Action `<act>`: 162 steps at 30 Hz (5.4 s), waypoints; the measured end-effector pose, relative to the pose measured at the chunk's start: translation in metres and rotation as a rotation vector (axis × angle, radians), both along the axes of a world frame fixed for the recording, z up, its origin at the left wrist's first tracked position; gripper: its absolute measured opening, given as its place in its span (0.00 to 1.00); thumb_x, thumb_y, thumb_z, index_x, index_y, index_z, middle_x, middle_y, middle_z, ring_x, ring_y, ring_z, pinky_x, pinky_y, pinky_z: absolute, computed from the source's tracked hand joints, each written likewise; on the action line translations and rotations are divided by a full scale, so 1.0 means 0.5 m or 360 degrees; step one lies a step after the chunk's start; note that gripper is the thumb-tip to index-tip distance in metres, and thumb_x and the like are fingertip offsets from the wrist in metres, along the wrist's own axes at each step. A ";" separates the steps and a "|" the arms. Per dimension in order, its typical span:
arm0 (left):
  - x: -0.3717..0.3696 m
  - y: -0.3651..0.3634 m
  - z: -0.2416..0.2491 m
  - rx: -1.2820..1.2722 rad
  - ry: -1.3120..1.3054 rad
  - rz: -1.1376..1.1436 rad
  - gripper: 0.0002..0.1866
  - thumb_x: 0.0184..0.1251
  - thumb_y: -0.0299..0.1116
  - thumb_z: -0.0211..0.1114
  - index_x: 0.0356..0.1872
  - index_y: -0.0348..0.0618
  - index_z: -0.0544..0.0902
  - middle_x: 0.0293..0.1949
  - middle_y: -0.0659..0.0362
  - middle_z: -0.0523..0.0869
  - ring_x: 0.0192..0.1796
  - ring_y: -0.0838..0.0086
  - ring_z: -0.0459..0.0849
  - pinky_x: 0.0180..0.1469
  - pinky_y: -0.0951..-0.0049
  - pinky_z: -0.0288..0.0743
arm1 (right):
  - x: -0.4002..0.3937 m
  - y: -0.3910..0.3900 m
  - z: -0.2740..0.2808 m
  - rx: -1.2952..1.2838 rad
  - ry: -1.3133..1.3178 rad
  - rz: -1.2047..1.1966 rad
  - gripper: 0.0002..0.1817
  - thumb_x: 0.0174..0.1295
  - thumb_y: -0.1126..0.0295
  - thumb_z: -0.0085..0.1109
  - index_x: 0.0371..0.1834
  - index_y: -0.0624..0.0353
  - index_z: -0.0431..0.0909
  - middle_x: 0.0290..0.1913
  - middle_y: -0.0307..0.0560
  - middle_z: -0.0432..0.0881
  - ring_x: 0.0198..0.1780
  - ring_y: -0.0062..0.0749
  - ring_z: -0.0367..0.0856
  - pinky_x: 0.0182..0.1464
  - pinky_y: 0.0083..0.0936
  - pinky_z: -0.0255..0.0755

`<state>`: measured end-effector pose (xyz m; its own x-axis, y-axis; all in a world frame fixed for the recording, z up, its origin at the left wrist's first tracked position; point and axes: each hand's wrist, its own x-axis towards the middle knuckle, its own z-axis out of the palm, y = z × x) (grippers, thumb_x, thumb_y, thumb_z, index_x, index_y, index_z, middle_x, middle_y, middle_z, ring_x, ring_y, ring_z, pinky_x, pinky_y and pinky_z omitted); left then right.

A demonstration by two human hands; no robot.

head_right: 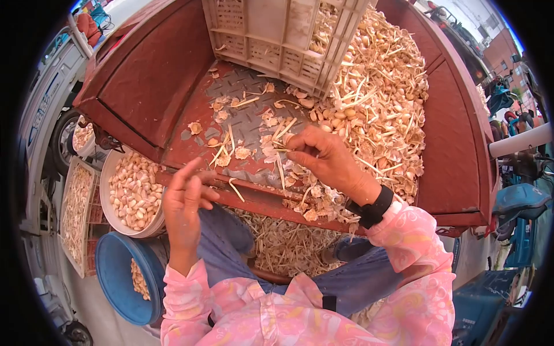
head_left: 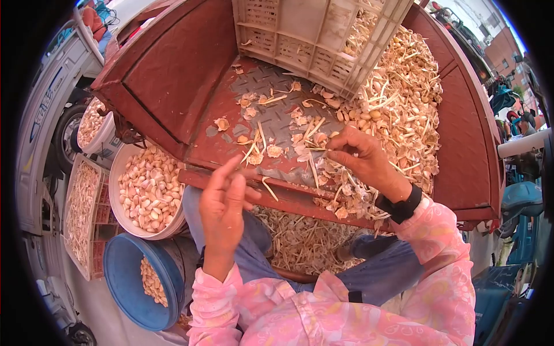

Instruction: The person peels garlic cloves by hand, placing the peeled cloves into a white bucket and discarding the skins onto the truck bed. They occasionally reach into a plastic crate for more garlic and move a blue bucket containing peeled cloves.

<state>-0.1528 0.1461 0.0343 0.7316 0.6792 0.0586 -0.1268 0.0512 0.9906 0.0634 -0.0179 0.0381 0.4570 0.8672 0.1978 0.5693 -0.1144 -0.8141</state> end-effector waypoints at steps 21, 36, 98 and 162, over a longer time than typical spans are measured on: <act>0.142 -0.190 -0.081 -0.0598 -0.0287 -0.0315 0.09 0.66 0.28 0.61 0.44 0.36 0.78 0.29 0.63 0.81 0.25 0.87 0.75 0.26 0.88 0.67 | -0.078 -0.066 0.019 -0.0258 -0.0243 -0.0090 0.08 0.51 0.74 0.59 0.34 0.59 0.72 0.26 0.46 0.72 0.23 0.40 0.77 0.24 0.34 0.70; 0.153 -0.084 -0.077 -0.1692 -0.0416 -0.0531 0.06 0.70 0.30 0.54 0.40 0.39 0.75 0.32 0.56 0.80 0.27 0.80 0.74 0.28 0.85 0.69 | 0.151 0.038 -0.058 -0.0740 -0.1485 -0.0376 0.06 0.54 0.77 0.52 0.35 0.64 0.74 0.30 0.55 0.78 0.33 0.50 0.79 0.34 0.40 0.73; 0.192 -0.102 -0.086 -0.1946 -0.0007 -0.0537 0.15 0.73 0.43 0.50 0.46 0.41 0.73 0.36 0.58 0.76 0.27 0.82 0.70 0.19 0.89 0.60 | 0.018 0.032 0.032 -0.0288 -0.0280 0.0320 0.12 0.51 0.72 0.62 0.39 0.62 0.78 0.34 0.52 0.79 0.33 0.42 0.80 0.34 0.30 0.74; -0.046 -0.273 0.163 -0.1346 -0.1142 -0.2044 0.15 0.67 0.31 0.60 0.47 0.28 0.78 0.41 0.50 0.82 0.43 0.67 0.81 0.44 0.73 0.72 | -0.020 -0.073 -0.032 -0.0289 -0.0570 -0.0110 0.05 0.57 0.73 0.56 0.31 0.63 0.76 0.29 0.53 0.78 0.32 0.50 0.78 0.35 0.36 0.71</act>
